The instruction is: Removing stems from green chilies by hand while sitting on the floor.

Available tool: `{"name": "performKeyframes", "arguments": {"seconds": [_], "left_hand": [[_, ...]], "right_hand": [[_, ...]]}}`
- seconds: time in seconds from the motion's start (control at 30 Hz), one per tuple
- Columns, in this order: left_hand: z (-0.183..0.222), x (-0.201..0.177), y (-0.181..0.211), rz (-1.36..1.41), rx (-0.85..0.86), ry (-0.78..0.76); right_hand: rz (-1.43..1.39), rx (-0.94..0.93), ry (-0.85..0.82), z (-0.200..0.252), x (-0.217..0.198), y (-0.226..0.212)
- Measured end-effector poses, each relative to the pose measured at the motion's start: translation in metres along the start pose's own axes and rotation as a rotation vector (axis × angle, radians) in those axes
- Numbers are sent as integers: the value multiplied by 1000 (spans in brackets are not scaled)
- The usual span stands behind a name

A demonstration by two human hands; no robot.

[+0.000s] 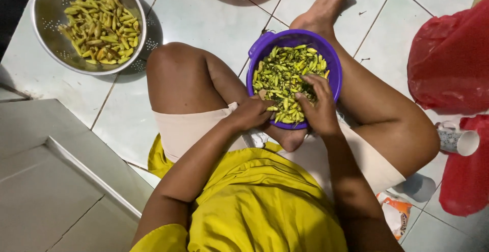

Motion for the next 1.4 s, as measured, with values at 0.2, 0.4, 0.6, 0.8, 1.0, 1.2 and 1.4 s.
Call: {"name": "performKeyframes", "arguments": {"seconds": [0.2, 0.4, 0.6, 0.8, 1.0, 1.2, 1.4], "left_hand": [[8, -16, 31, 10, -34, 5], [-2, 4, -6, -13, -30, 28], [3, -13, 28, -28, -169, -32], [9, -19, 38, -8, -121, -15], [1, -8, 14, -29, -36, -8], [-2, -2, 6, -23, -61, -4], [-3, -3, 4, 0, -46, 26]], "right_hand": [[-227, 33, -306, 19, 63, -11], [-38, -107, -270, 0, 51, -32], [-33, -1, -40, -113, -42, -93], [214, 35, -6, -158, -11, -78], [474, 280, -192, -136, 96, 65], [305, 199, -112, -129, 105, 73], [-268, 246, 1, -107, 65, 70]]}}
Point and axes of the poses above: each hand's wrist, its own z-axis away from the middle knuckle, its own x-axis out of the palm, y = z × x, the point moved 9 cm from there along -z, towards the middle knuckle, and after that the axes turned 10 degrees about z, right-handed, at the moved point
